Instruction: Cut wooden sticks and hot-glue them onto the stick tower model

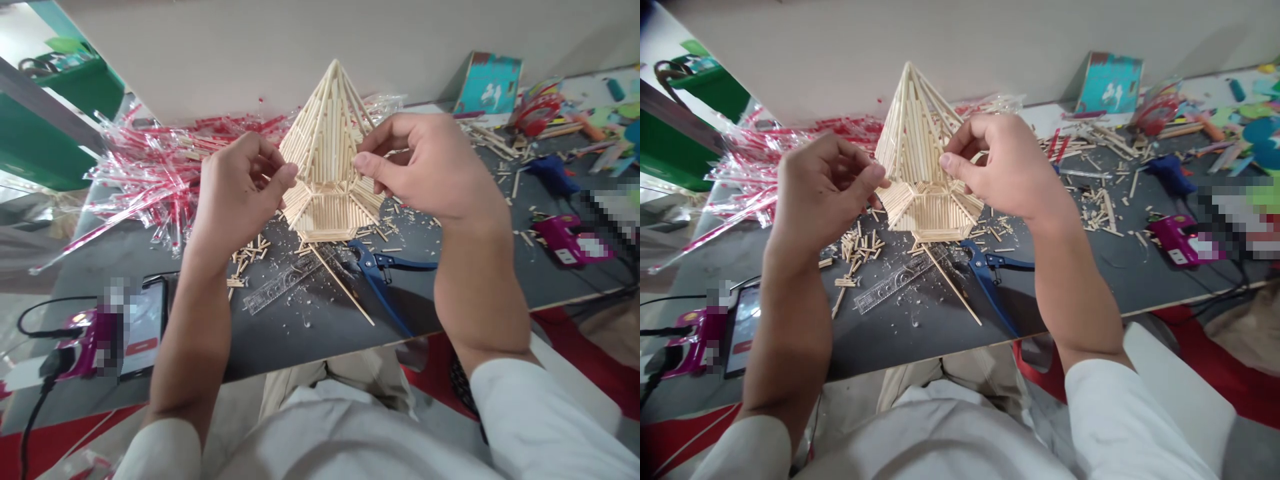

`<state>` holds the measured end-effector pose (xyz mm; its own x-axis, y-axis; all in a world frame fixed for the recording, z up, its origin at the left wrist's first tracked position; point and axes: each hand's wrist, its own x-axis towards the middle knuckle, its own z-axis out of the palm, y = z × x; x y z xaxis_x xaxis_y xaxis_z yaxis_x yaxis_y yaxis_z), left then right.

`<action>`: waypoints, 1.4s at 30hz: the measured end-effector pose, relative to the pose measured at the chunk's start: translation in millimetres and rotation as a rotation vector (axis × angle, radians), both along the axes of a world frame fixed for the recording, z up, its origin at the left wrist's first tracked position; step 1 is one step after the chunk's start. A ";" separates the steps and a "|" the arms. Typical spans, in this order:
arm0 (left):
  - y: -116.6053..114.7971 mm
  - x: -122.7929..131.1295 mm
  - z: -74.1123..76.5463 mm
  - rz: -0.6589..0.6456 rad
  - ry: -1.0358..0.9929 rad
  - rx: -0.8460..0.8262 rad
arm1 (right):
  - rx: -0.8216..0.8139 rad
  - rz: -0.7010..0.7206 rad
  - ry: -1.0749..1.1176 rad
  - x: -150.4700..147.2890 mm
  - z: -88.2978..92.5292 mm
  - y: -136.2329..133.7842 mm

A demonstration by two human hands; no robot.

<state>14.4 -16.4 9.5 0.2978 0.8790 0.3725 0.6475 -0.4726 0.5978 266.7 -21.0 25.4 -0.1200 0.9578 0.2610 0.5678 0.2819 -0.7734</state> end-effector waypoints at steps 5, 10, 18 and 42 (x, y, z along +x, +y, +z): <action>2.4 4.3 -4.2 -0.025 0.004 -0.004 | -0.017 0.017 0.049 -0.9 -0.2 0.9; 4.0 8.1 -6.8 -0.016 -0.018 0.020 | -0.031 0.054 0.037 1.5 -2.7 2.6; 4.9 5.0 -11.2 -0.035 0.029 0.043 | -0.018 0.037 0.024 -0.9 -0.9 0.8; 5.0 -24.9 10.6 -0.006 -0.151 -0.156 | 0.001 0.069 0.055 6.0 -4.3 6.8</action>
<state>-10.5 -11.4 20.2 0.2545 0.9279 0.2725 0.5425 -0.3702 0.7541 272.8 -14.2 21.1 -0.1714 0.9474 0.2701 0.5034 0.3199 -0.8027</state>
